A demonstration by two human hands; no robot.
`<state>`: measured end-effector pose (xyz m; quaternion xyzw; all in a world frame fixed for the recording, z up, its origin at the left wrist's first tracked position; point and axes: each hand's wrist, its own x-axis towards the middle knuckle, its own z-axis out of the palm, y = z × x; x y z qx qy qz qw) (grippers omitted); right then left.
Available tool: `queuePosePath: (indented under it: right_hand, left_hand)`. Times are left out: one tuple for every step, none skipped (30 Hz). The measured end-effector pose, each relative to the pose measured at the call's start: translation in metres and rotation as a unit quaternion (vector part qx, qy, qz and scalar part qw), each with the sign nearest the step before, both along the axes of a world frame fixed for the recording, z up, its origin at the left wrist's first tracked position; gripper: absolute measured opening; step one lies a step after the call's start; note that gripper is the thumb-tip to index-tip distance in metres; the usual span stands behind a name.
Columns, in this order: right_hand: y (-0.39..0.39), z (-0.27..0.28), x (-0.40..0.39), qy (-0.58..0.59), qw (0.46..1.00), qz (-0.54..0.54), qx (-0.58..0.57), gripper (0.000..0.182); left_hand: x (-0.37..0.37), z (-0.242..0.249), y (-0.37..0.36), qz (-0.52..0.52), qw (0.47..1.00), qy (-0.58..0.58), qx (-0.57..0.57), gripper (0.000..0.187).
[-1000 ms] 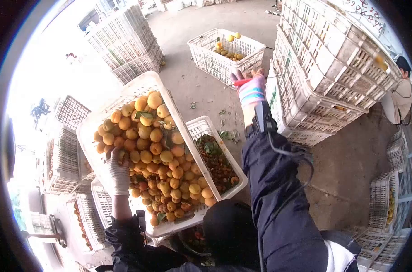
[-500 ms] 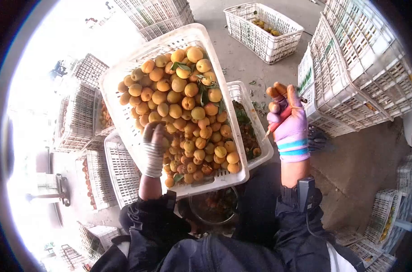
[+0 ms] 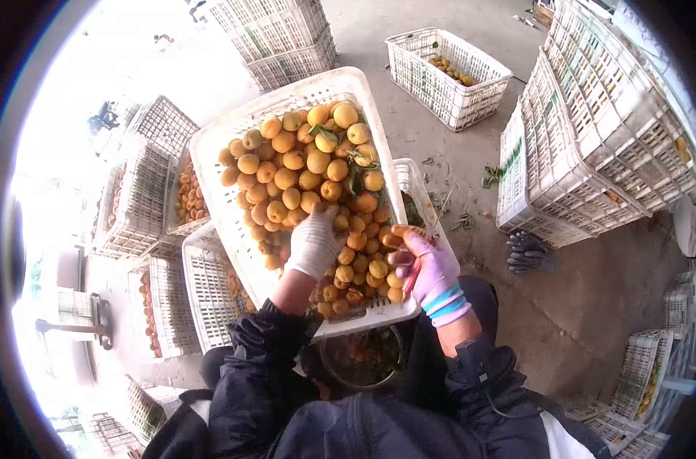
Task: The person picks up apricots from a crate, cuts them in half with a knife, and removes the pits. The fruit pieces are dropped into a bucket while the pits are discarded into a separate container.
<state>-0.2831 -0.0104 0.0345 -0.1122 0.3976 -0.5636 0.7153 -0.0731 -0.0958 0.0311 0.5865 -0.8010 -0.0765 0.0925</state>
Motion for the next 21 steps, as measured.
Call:
queuePosePath:
  right_hand:
    - [0.004,0.0,0.005,-0.012,1.0,0.019,0.01,0.029]
    - [0.008,0.0,0.013,-0.025,0.999,0.029,0.011,0.03]
    - [0.011,-0.001,0.022,-0.039,0.998,0.038,0.015,0.032]
    - [0.014,-0.005,0.027,-0.071,0.995,0.068,0.013,0.035]
    - [0.018,-0.018,0.033,-0.108,0.991,0.072,0.036,0.039]
    - [0.019,-0.018,0.042,-0.172,0.982,0.08,0.007,0.042]
    - [0.02,-0.016,0.048,-0.236,0.968,0.088,-0.023,0.045]
    - [0.02,-0.014,0.047,-0.291,0.952,0.093,-0.004,0.047]
    - [0.021,-0.013,0.045,-0.345,0.933,0.096,0.016,0.049]
    - [0.021,-0.012,0.045,-0.337,0.939,0.061,-0.003,0.052]
    - [0.016,-0.01,0.042,-0.382,0.923,0.044,0.011,0.052]
    - [0.015,-0.011,0.035,-0.378,0.924,0.05,-0.034,0.053]
    - [0.015,-0.014,0.024,-0.372,0.923,0.056,-0.078,0.054]
    - [0.011,-0.015,0.008,-0.395,0.909,0.065,-0.115,0.054]
    - [0.006,-0.016,-0.008,-0.417,0.894,0.073,-0.15,0.054]
    - [0.005,-0.005,-0.019,-0.415,0.9,-0.013,-0.134,0.055]
    - [0.003,-0.002,-0.038,-0.375,0.914,-0.044,-0.145,0.054]
    - [0.001,-0.001,-0.058,-0.362,0.914,-0.047,-0.177,0.054]
    - [0.003,0.001,-0.078,-0.327,0.924,-0.074,-0.183,0.053]
    - [0.008,-0.002,-0.096,-0.313,0.928,-0.091,-0.182,0.054]
    - [0.012,-0.004,-0.113,-0.298,0.931,-0.108,-0.181,0.054]
  left_hand:
    - [0.009,-0.003,0.01,0.031,0.994,0.101,0.022,0.044]
    - [0.016,-0.014,0.018,0.037,0.971,0.234,0.032,0.043]
    - [0.018,-0.019,0.028,0.054,0.928,0.358,0.083,0.043]
    - [0.017,-0.01,0.039,0.037,0.911,0.398,0.099,0.046]
    - [0.014,0.0,0.051,0.022,0.892,0.437,0.115,0.049]
    - [0.007,0.005,0.063,-0.013,0.898,0.428,0.099,0.047]
    - [-0.002,0.013,0.071,-0.048,0.903,0.418,0.082,0.046]
    - [-0.009,0.024,0.074,-0.143,0.941,0.304,0.034,0.047]
    - [-0.015,0.031,0.077,-0.144,0.955,0.259,-0.022,0.052]
    - [-0.013,0.031,0.072,-0.166,0.944,0.281,-0.039,0.053]
    - [-0.012,0.032,0.061,-0.189,0.932,0.304,-0.056,0.054]
    - [-0.009,0.041,0.05,-0.177,0.934,0.298,-0.083,0.051]
    - [-0.004,0.05,0.035,-0.152,0.931,0.319,-0.095,0.044]
    - [0.001,0.065,0.018,-0.102,0.936,0.314,-0.124,0.039]
    - [0.007,0.07,-0.005,-0.064,0.924,0.321,-0.197,0.04]
    - [0.021,0.073,-0.036,-0.049,0.928,0.247,-0.275,0.038]
    - [0.038,0.073,-0.064,-0.014,0.926,0.235,-0.297,0.037]
    - [0.05,0.086,-0.081,0.035,0.938,0.177,-0.297,0.035]
    - [0.064,0.088,-0.106,0.057,0.94,0.126,-0.312,0.034]
    - [0.076,0.088,-0.125,0.072,0.951,0.06,-0.296,0.033]
    - [0.089,0.076,-0.149,0.1,0.975,0.006,-0.199,0.034]
